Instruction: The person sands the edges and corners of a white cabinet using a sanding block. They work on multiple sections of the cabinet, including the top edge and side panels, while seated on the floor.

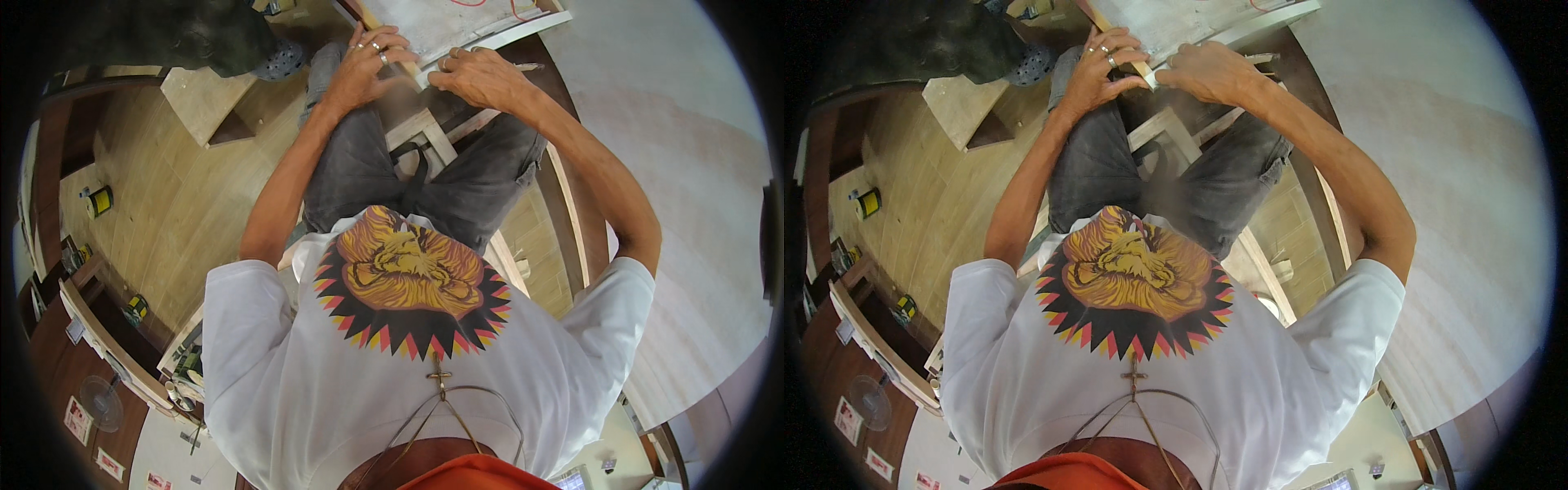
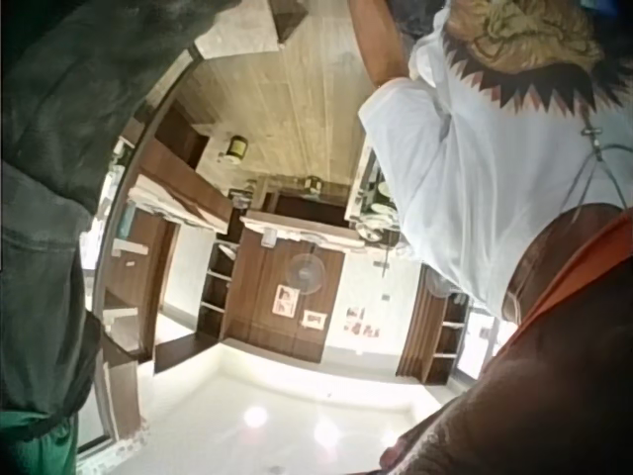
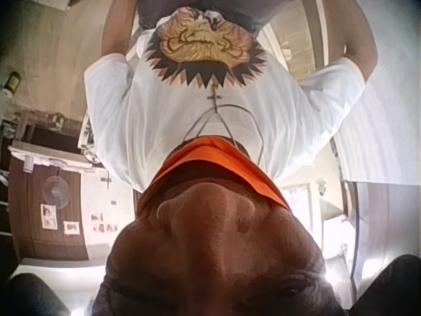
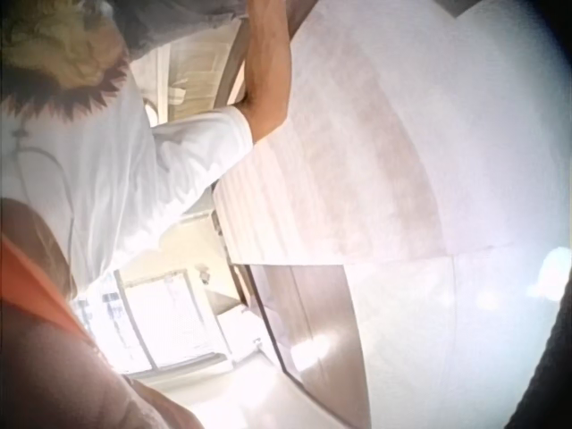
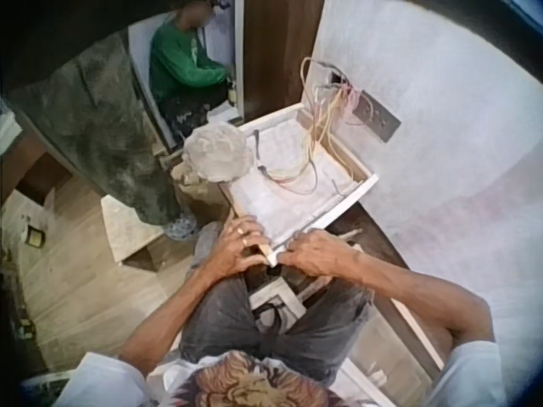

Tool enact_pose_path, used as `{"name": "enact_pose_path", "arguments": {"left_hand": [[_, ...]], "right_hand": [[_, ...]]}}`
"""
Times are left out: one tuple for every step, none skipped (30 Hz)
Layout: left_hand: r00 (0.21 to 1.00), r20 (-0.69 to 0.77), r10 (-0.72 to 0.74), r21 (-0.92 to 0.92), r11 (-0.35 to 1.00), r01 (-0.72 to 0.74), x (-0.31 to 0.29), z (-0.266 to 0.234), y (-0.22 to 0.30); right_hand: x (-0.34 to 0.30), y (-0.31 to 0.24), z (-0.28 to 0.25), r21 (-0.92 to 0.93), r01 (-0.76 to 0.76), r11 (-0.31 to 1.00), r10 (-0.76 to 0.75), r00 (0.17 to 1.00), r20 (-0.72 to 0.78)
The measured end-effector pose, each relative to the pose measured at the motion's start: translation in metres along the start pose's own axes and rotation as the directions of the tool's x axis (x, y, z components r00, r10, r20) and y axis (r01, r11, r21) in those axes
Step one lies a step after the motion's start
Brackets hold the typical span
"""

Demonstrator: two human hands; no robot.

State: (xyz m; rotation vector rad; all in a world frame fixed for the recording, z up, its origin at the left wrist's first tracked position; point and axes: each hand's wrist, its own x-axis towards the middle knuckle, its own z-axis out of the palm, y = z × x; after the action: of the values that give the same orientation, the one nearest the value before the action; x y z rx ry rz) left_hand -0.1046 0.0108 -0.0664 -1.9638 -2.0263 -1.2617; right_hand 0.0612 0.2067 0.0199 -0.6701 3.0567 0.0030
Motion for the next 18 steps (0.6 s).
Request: {"name": "enact_pose_path", "arguments": {"left_hand": [[1.000,0.009,-0.004,0.018,1.000,0.004,0.000,0.000,0.001],[1.000,0.009,-0.003,0.018,1.000,0.002,0.000,0.001,0.003],[1.000,0.009,-0.001,0.018,1.000,0.001,0.001,0.001,0.004],[1.000,0.010,0.001,0.018,1.000,-0.001,0.003,0.001,0.005],[1.000,0.000,-0.007,-0.002,1.000,0.007,0.002,0.002,0.007],[1.000,-0.007,0.001,0.000,1.000,-0.001,0.002,0.002,0.006],[1.000,-0.015,0.010,0.001,1.000,-0.010,0.002,0.000,0.004],[1.000,-0.018,0.017,0.001,1.000,-0.017,0.002,0.000,0.002],[1.000,-0.015,0.009,-0.003,1.000,-0.010,0.000,0.000,0.003],[1.000,-0.011,0.002,-0.007,1.000,-0.002,-0.001,0.002,0.004],[1.000,-0.010,-0.005,-0.013,1.000,0.005,0.000,0.002,0.006],[1.000,-0.017,-0.009,-0.038,0.999,0.008,0.000,0.002,0.007],[1.000,-0.024,-0.013,-0.063,0.998,0.012,0.001,0.002,0.008],[0.999,-0.031,-0.015,-0.086,0.996,0.012,0.001,0.001,0.008],[0.999,-0.034,-0.014,-0.085,0.996,0.011,0.001,0.001,0.009],[0.999,-0.037,-0.013,-0.084,0.996,0.010,0.002,0.001,0.009],[0.999,-0.042,-0.011,-0.082,0.997,0.007,0.002,0.002,0.009],[0.999,-0.033,-0.012,-0.069,0.998,0.009,0.001,0.002,0.008]], "right_hand": [[-0.002,0.001,-0.001,0.030,-0.015,0.999,0.015,1.000,-0.006],[-0.006,0.002,-0.002,0.063,-0.025,0.998,0.025,1.000,-0.009],[-0.008,0.004,-0.002,0.096,-0.034,0.995,0.035,0.999,-0.012],[-0.009,0.006,-0.001,0.107,-0.037,0.994,0.042,0.998,-0.049],[-0.012,0.005,0.002,0.128,-0.040,0.991,0.051,0.996,-0.078],[-0.014,0.005,0.004,0.148,-0.044,0.988,0.060,0.992,-0.107],[-0.013,0.004,0.004,0.129,-0.043,0.991,0.054,0.995,-0.081],[-0.010,0.003,0.004,0.113,-0.044,0.993,0.050,0.997,-0.057],[-0.007,0.002,0.004,0.096,-0.044,0.994,0.047,0.998,-0.033],[-0.006,-0.001,0.002,0.101,-0.044,0.994,0.048,0.998,-0.042],[-0.007,-0.004,-0.002,0.103,-0.044,0.994,0.050,0.998,-0.048],[-0.008,-0.006,-0.005,0.105,-0.045,0.993,0.051,0.997,-0.055],[-0.007,-0.005,-0.006,0.107,-0.039,0.994,0.043,0.998,-0.041],[-0.006,-0.004,-0.006,0.107,-0.032,0.994,0.036,0.999,-0.031],[-0.005,-0.003,-0.007,0.108,-0.026,0.994,0.029,0.999,-0.021],[-0.004,-0.003,-0.010,0.110,-0.032,0.993,0.030,0.999,0.015],[-0.002,-0.004,-0.014,0.110,-0.036,0.993,0.030,0.998,0.051],[-0.001,-0.004,-0.017,0.109,-0.040,0.993,0.030,0.996,0.087]]}}
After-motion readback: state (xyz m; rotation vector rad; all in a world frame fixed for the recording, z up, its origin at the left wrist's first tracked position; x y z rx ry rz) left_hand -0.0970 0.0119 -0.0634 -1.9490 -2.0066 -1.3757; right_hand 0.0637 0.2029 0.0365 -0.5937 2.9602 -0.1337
